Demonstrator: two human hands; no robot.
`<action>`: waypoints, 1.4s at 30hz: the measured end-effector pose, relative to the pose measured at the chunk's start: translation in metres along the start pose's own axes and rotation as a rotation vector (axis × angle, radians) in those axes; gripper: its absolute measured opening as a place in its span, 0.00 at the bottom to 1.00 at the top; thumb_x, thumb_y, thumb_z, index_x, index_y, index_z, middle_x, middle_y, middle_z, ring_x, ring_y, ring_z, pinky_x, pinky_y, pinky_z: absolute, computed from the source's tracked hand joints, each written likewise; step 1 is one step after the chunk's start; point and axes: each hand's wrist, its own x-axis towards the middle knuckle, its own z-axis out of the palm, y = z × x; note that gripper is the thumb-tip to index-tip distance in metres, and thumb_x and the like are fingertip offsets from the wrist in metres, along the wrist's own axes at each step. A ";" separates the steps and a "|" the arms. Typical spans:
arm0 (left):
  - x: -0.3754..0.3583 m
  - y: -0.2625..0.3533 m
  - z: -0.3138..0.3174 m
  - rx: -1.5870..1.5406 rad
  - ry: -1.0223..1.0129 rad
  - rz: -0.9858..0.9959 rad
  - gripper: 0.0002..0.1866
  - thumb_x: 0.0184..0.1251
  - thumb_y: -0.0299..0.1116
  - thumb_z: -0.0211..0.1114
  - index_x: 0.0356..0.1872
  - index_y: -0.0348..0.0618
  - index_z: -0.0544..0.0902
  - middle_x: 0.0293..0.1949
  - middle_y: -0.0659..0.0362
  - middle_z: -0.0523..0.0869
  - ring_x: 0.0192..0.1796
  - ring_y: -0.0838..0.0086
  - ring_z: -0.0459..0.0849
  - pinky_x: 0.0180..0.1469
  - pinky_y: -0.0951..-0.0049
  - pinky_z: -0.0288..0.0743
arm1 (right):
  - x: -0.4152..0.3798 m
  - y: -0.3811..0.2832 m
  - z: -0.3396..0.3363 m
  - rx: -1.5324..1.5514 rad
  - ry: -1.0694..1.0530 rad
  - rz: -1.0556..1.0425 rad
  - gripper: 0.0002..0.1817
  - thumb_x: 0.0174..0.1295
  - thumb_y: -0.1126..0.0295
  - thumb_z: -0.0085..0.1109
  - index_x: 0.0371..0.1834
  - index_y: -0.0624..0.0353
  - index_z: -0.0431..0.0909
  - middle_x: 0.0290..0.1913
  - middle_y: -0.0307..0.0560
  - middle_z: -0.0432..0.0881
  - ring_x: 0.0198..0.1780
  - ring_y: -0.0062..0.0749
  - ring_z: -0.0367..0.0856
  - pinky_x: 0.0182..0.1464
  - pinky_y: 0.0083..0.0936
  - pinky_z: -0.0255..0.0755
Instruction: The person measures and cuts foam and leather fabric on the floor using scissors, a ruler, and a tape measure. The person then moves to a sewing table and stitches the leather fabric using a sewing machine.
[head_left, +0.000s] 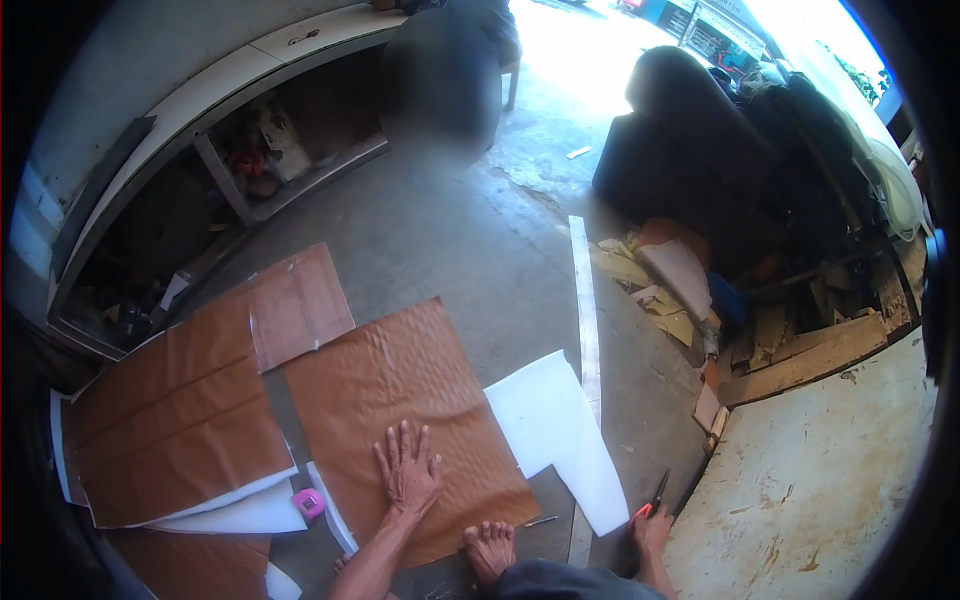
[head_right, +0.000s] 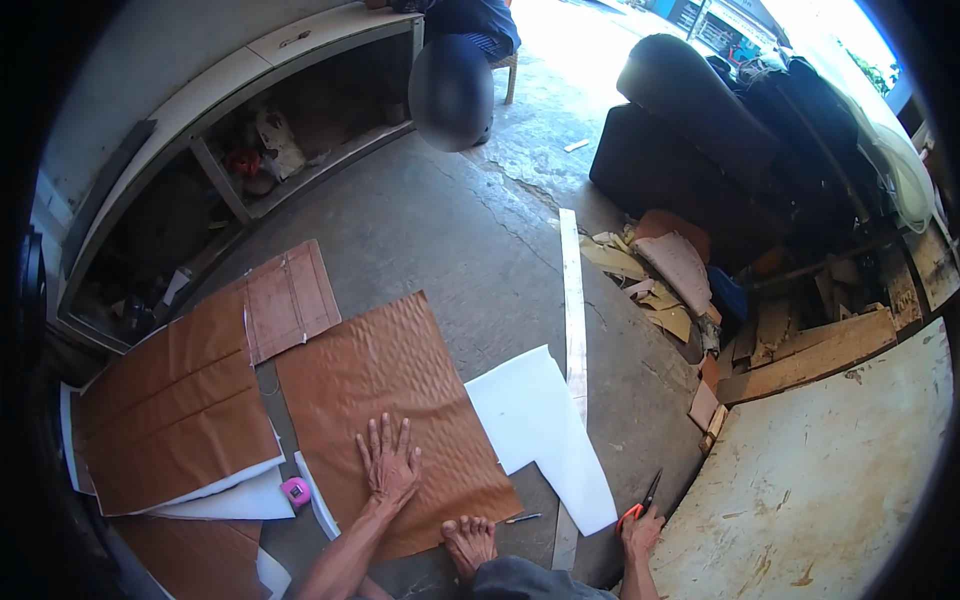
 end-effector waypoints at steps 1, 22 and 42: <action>-0.004 -0.002 0.000 -0.020 -0.012 -0.008 0.33 0.75 0.52 0.53 0.78 0.56 0.68 0.82 0.49 0.56 0.84 0.46 0.46 0.81 0.34 0.32 | -0.021 -0.039 0.025 -0.026 -0.108 -0.197 0.24 0.65 0.62 0.53 0.63 0.57 0.67 0.57 0.65 0.72 0.58 0.62 0.73 0.61 0.55 0.67; 0.008 0.036 0.017 0.082 0.006 0.322 0.33 0.71 0.47 0.58 0.77 0.53 0.70 0.82 0.49 0.55 0.84 0.45 0.45 0.81 0.36 0.37 | 0.019 -0.056 -0.025 0.350 -0.800 0.033 0.39 0.59 0.35 0.67 0.52 0.64 0.80 0.45 0.53 0.85 0.49 0.37 0.82 0.52 0.35 0.75; 0.046 0.036 0.011 -0.008 -0.110 0.187 0.36 0.74 0.55 0.52 0.80 0.58 0.64 0.83 0.50 0.54 0.85 0.52 0.45 0.82 0.37 0.29 | 0.013 -0.091 -0.003 0.332 -0.707 -0.020 0.34 0.62 0.39 0.68 0.49 0.64 0.81 0.36 0.50 0.84 0.40 0.36 0.81 0.42 0.34 0.74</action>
